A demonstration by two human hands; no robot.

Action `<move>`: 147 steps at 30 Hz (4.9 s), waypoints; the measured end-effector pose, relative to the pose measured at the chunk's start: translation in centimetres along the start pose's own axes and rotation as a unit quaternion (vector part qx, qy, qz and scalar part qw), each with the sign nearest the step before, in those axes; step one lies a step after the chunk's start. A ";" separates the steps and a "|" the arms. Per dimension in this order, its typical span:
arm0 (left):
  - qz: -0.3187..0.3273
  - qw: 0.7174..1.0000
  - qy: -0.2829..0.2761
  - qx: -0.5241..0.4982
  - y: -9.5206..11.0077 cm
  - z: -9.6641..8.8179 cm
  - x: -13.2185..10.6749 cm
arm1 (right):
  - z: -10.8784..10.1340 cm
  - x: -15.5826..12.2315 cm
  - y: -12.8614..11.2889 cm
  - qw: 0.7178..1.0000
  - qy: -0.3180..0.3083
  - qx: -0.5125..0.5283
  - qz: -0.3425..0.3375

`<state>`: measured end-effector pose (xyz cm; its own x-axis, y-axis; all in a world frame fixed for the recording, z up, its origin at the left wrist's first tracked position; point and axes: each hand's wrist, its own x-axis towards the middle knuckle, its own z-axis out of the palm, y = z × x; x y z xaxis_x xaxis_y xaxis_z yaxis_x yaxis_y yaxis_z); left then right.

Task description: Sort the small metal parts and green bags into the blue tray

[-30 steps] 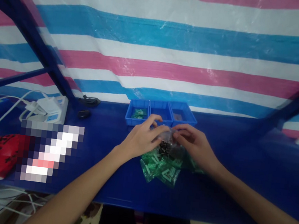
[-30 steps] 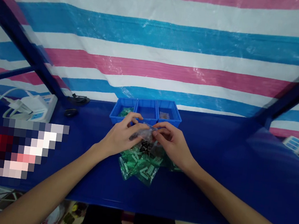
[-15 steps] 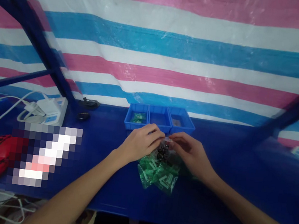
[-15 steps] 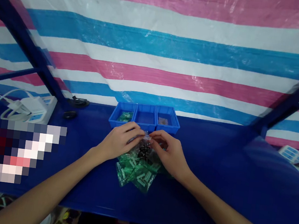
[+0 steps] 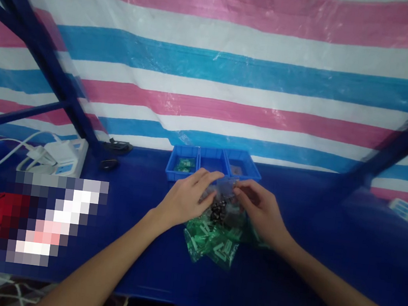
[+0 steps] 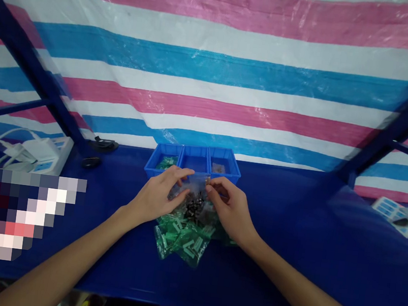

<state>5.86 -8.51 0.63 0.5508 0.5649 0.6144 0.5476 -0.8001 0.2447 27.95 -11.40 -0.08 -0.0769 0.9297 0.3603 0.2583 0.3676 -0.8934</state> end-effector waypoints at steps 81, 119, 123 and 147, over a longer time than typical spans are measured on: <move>0.010 0.999 -0.042 -0.007 0.2 0.5 -0.2 | 0.0 -0.2 -0.4 0.999 -0.036 0.004 0.000; 0.055 0.998 -0.022 0.008 -0.1 0.6 0.0 | 0.1 -0.3 -1.1 0.994 -0.095 0.046 0.019; 0.064 0.998 0.001 -0.011 0.1 0.6 0.1 | 0.0 -0.2 -1.1 0.996 -0.077 0.035 -0.002; 0.065 0.998 -0.025 0.004 0.0 0.5 0.0 | -4.4 6.7 1.1 0.963 0.075 -0.239 -0.102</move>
<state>6.14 -8.47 0.26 0.6482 0.4653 0.6027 0.4741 -0.8660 0.1588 31.94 -4.87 2.50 -0.0418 0.8121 0.5821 0.6691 0.4554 -0.5872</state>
